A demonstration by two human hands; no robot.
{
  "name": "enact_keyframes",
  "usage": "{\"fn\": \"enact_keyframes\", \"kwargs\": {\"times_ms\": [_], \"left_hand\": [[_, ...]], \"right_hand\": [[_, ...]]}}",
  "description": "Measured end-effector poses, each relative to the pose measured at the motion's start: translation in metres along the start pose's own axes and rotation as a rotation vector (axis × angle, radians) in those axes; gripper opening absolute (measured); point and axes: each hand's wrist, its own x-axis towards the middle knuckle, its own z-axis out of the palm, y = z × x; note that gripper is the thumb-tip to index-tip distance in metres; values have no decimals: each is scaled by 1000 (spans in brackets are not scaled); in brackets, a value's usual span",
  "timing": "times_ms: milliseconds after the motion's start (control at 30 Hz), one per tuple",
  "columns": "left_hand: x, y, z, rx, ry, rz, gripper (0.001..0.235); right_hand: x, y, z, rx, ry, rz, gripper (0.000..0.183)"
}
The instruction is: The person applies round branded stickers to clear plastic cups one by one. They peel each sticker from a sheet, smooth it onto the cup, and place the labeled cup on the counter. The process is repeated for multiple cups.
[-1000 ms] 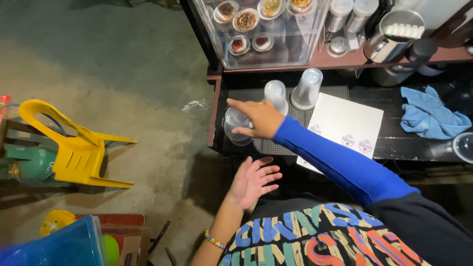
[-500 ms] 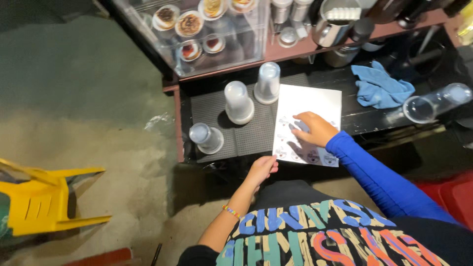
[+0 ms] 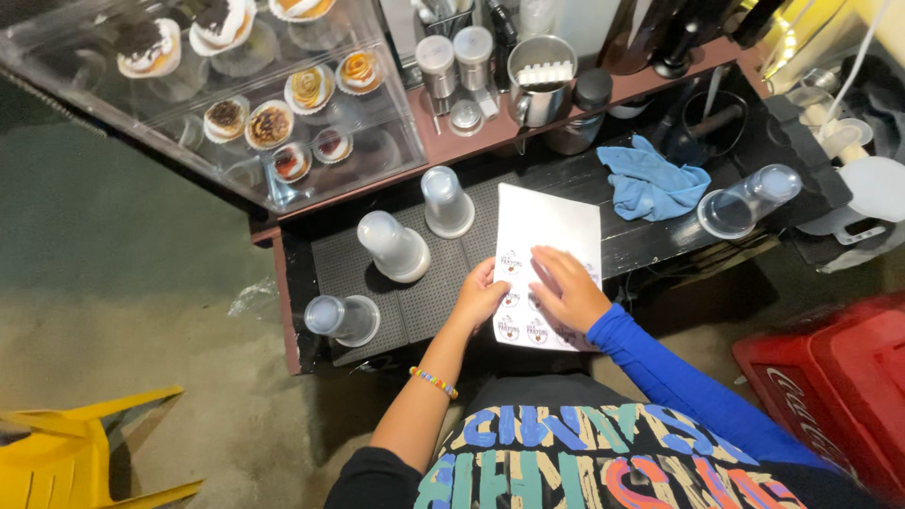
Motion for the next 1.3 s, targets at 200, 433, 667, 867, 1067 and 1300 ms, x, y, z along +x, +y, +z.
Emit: {"fn": "enact_keyframes", "kwargs": {"times_ms": [200, 433, 667, 867, 1067, 1300], "left_hand": [[-20, 47, 38, 114, -229, 171, 51], [-13, 69, 49, 279, -55, 312, 10], [2, 74, 58, 77, 210, 133, 27], [5, 94, 54, -154, 187, 25, 35], [2, 88, 43, -517, -108, -125, 55], [-25, 74, 38, 237, -234, 107, 29]], "right_hand": [[30, -22, -39, -131, 148, -170, 35], [35, -50, -61, -108, 170, -218, 17], [40, -66, -72, -353, 178, -582, 27], [37, -78, -95, 317, -265, -377, 30], [46, -62, -82, 35, -199, -197, 103], [48, -48, -78, 181, -217, 211, 112]]}}
